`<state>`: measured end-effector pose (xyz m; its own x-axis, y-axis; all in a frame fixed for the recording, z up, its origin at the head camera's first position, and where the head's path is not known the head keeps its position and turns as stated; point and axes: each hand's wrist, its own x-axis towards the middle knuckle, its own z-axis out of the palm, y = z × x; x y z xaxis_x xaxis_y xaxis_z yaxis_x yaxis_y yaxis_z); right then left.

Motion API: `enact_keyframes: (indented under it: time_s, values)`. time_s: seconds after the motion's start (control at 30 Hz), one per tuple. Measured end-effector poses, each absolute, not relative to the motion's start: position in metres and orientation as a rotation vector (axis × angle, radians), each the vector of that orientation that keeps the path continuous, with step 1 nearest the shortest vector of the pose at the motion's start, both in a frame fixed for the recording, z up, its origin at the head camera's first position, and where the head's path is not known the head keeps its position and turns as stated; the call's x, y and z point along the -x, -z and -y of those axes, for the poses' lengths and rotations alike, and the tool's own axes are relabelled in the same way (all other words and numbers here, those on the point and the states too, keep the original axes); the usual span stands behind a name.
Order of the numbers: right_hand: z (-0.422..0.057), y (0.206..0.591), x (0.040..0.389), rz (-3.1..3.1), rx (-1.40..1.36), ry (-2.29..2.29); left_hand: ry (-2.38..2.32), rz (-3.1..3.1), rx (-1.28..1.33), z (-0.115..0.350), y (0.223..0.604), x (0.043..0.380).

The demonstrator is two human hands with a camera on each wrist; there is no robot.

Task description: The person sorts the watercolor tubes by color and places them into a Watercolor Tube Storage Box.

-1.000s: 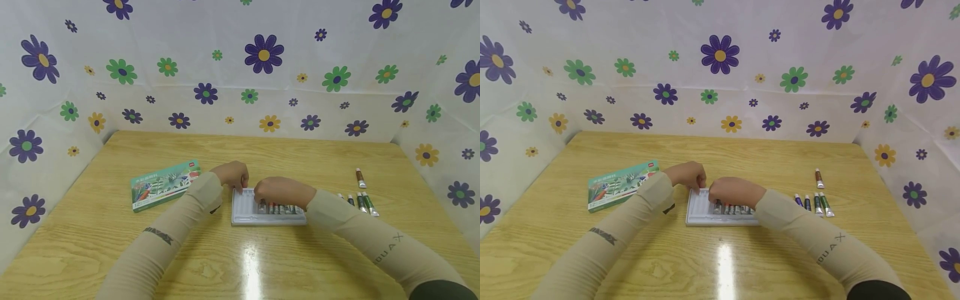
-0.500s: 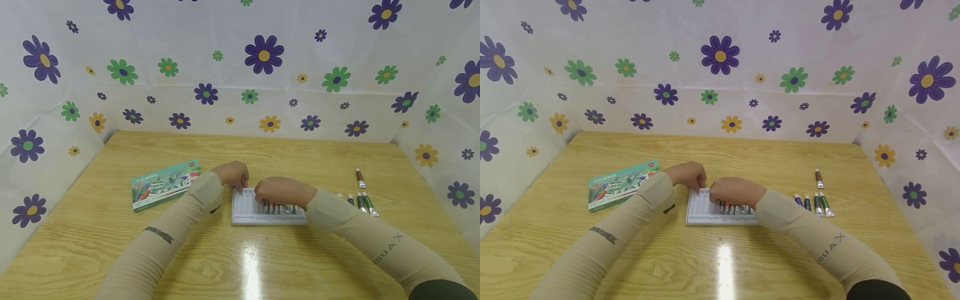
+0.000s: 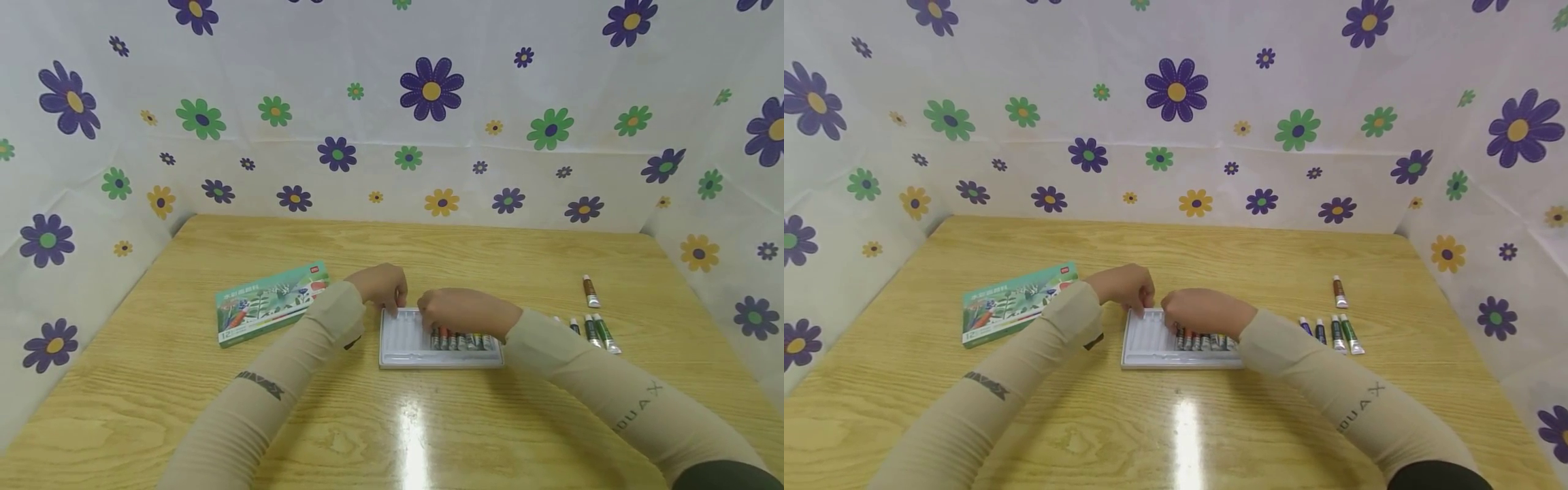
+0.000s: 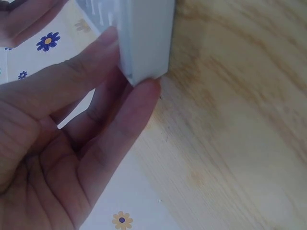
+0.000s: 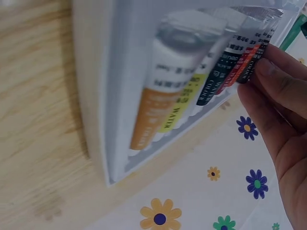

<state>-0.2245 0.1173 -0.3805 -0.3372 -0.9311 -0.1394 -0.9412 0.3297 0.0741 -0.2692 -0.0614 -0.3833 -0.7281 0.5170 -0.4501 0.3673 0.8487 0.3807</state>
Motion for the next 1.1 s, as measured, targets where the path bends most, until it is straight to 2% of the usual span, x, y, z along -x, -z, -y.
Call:
enact_keyframes:
  time_s: [0.23,0.63,1.1]
  values:
    - [-0.1215,0.3838,0.2269,-2.509,1.727,-0.014,-0.369,-2.466,-0.611,0.0617,0.3830,0.2682]
    - [-0.1225,0.3842,0.2274,-2.495,1.770,0.070,-0.363,-2.471,-0.598,0.0621,0.3836,0.2683]
    - [-0.1241,0.3824,0.2216,-2.554,1.768,-0.116,-0.360,-2.467,-0.600,0.0614,0.3829,0.2683]
